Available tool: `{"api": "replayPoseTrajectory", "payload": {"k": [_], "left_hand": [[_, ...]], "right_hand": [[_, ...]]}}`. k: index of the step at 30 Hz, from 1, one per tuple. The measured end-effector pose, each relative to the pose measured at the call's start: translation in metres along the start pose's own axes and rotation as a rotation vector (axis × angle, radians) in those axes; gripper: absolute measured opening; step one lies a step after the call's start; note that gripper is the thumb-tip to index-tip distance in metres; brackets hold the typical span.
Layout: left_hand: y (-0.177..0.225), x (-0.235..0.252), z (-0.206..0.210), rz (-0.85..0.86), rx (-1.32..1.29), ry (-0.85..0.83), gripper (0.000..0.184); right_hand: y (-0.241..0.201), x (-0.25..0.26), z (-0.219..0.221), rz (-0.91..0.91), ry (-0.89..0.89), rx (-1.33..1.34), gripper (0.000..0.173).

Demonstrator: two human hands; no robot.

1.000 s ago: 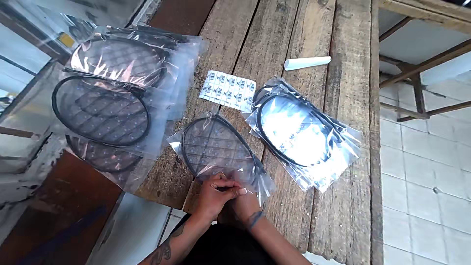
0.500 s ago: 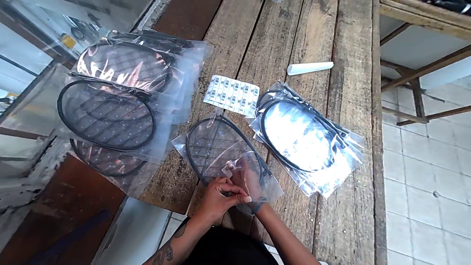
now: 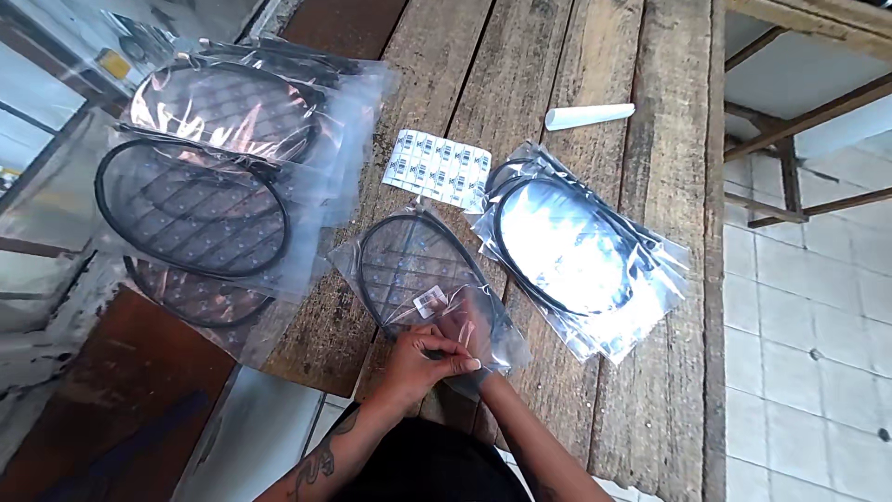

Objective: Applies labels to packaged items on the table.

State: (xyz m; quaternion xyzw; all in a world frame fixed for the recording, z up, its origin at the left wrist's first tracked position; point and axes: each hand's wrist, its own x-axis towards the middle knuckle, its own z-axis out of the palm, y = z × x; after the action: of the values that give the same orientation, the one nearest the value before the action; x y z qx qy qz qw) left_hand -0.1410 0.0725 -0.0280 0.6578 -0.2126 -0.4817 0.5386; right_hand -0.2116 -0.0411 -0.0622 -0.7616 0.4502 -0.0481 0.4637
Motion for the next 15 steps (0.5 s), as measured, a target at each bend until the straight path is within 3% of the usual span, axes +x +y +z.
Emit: {"api": "replayPoseTrajectory", "payload": {"k": [4,6,7,9,11,13,15], "left_hand": [[-0.001,0.000,0.000,0.021,-0.033,-0.021,0.012],[-0.006,0.000,-0.012,0.175,0.087,0.006,0.013],[-0.008,0.001,-0.022,0.285,0.274,0.077,0.018],[-0.017,0.007,-0.055,0.476,0.774,0.208,0.047],[-0.032,0.015,-0.085,0.490,1.150,0.181,0.082],[-0.048,0.018,-0.095,0.447,1.330,0.150,0.092],[-0.052,0.019,-0.096,0.443,1.366,0.151,0.092]], "right_hand": [[-0.010,0.002,0.002,0.024,0.007,-0.159,0.046],[-0.013,0.001,-0.001,0.049,-0.021,-0.182,0.045],[-0.015,0.001,-0.002,0.067,-0.035,-0.197,0.045],[-0.022,0.001,-0.003,0.147,-0.076,-0.263,0.047],[-0.029,0.000,-0.001,0.186,-0.086,-0.347,0.058],[-0.023,-0.007,-0.001,0.099,-0.047,-0.360,0.074],[-0.001,-0.027,-0.004,-0.262,0.072,-0.302,0.076]]}}
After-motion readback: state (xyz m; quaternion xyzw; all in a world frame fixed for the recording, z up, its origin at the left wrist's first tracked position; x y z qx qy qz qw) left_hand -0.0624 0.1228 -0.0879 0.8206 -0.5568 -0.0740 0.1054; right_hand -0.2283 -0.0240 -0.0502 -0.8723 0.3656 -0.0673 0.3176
